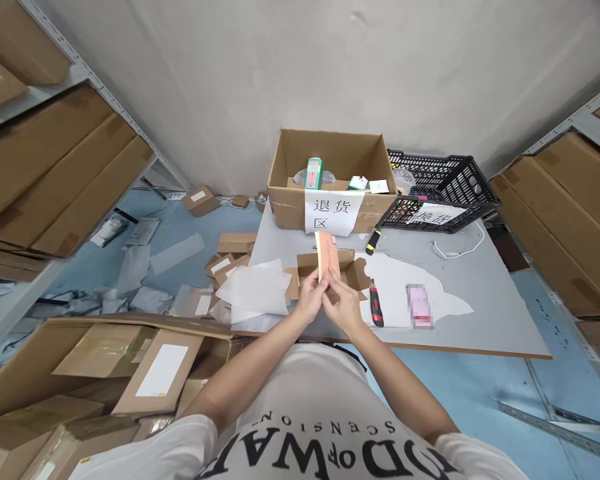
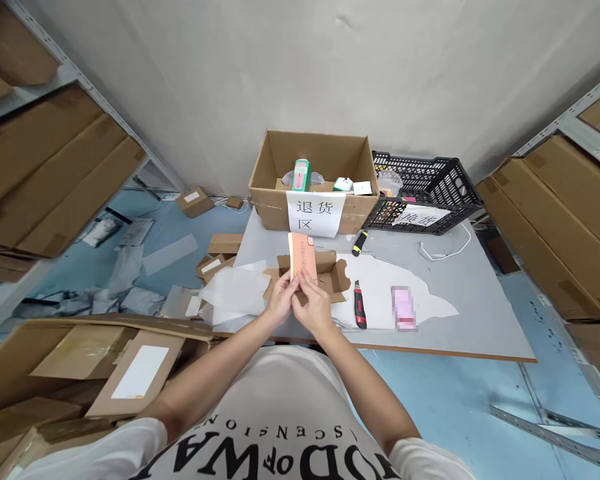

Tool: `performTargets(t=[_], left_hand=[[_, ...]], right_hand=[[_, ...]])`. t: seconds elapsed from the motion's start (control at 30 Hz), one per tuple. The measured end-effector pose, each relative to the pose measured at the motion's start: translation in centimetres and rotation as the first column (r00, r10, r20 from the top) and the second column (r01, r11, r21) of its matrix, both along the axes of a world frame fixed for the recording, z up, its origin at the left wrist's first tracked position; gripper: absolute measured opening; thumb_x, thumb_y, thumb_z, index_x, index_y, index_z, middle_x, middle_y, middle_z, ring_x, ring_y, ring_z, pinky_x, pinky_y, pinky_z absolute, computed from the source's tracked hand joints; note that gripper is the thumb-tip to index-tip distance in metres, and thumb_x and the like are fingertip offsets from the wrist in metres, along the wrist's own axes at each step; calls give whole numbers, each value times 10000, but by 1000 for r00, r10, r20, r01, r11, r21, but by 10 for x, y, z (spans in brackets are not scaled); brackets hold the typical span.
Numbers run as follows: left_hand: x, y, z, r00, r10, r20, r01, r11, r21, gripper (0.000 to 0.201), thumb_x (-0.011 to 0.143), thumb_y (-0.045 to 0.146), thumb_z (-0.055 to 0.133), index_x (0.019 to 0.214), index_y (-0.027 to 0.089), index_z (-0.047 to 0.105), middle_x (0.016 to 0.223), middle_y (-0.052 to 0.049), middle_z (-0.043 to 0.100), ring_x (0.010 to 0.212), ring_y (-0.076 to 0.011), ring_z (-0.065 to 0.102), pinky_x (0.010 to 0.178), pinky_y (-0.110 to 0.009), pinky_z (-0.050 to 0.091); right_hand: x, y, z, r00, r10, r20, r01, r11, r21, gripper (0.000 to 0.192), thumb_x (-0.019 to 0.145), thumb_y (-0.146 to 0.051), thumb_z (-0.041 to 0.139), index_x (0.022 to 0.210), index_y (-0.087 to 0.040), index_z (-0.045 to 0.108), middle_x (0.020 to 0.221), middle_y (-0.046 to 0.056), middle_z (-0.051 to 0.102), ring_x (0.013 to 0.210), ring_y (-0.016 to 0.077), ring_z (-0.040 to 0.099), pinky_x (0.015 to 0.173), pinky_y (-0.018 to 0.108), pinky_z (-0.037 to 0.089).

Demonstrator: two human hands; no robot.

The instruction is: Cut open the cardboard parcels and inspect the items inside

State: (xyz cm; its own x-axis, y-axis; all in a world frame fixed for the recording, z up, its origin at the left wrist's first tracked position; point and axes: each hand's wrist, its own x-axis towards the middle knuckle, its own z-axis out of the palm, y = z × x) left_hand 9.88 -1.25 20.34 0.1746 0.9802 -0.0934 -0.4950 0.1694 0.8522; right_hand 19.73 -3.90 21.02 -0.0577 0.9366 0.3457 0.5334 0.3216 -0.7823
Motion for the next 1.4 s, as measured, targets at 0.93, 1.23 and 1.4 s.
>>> performTargets(t=[0.93, 1.23, 1.4], left_hand=[[-36, 6, -22, 951, -85, 298, 177, 939, -294, 310, 826, 248, 600, 1122, 154, 599, 1249, -118, 597, 1176, -247, 544, 1015, -410, 418], [-11, -1, -17, 983, -99, -154, 94, 995, -41, 762, 735, 366, 705, 1401, 219, 365, 1504, -82, 235, 1394, -240, 190, 1150, -377, 168], [5, -10, -10, 998, -62, -30, 60, 996, -66, 726, 724, 389, 716, 1366, 214, 428, 1480, -77, 310, 1379, -252, 250, 1137, -368, 223]], right_hand=[[38, 24, -10, 531, -218, -819, -349, 825, -446, 491, 655, -415, 747, 1083, -191, 658, 1039, 92, 708, 970, 263, 656, 836, 410, 530], [44, 28, -11, 762, -173, -624, -166, 879, -446, 482, 729, -433, 658, 1139, -182, 625, 1050, 78, 704, 908, 241, 677, 823, 385, 529], [24, 18, 5, 955, -130, -266, 32, 938, -344, 386, 813, -391, 551, 1149, -227, 645, 994, 55, 721, 860, 236, 685, 752, 336, 538]])
